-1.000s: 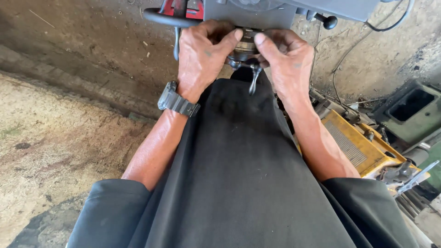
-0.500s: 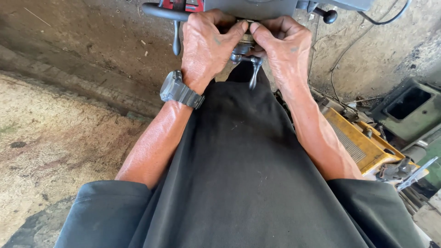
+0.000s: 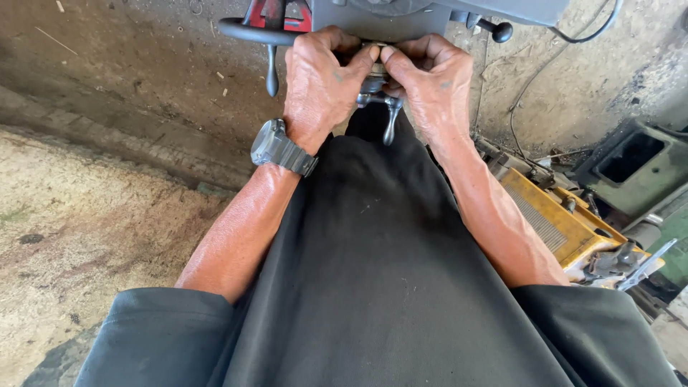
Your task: Grinding a metal component mounted on a lathe and adjusting the machine settings.
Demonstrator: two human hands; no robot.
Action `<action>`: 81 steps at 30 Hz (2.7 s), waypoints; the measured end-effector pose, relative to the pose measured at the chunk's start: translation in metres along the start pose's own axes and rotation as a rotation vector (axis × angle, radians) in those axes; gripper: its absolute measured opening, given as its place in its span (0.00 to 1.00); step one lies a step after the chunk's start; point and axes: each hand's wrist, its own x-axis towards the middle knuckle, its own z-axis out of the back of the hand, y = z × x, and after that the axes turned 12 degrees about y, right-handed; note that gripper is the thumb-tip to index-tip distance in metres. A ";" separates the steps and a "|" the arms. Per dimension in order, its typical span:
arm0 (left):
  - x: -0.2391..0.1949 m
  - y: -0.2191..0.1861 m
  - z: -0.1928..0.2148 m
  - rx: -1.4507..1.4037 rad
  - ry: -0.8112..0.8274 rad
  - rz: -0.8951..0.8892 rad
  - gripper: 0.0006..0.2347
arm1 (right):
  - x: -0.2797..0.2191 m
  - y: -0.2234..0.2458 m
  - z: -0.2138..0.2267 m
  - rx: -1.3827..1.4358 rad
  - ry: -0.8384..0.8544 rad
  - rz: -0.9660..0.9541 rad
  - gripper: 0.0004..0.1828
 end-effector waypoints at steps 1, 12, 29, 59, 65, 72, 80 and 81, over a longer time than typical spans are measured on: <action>0.001 0.001 -0.001 -0.006 -0.006 -0.011 0.14 | 0.000 0.000 0.000 -0.004 0.012 0.000 0.10; 0.017 0.021 -0.011 0.072 -0.046 -0.090 0.14 | 0.005 -0.005 0.006 -0.004 0.057 0.046 0.11; -0.032 0.120 -0.012 -0.039 -0.064 0.312 0.10 | -0.015 -0.112 0.018 0.025 0.135 -0.065 0.23; -0.086 0.070 -0.001 -0.168 -0.233 0.432 0.09 | 0.121 -0.014 0.332 -1.129 -0.326 0.662 0.22; -0.092 0.023 -0.038 -0.152 -0.309 0.489 0.13 | 0.123 0.030 0.281 -0.801 0.080 0.586 0.05; -0.106 -0.019 -0.076 -0.136 -0.379 0.475 0.14 | 0.215 -0.016 0.280 -1.146 0.008 0.215 0.28; -0.115 -0.115 -0.073 0.008 -0.413 0.129 0.09 | 0.119 0.045 0.319 -1.056 -0.398 0.914 0.17; -0.116 -0.129 -0.071 0.031 -0.371 0.015 0.10 | 0.088 0.046 0.332 -1.378 -0.320 0.876 0.14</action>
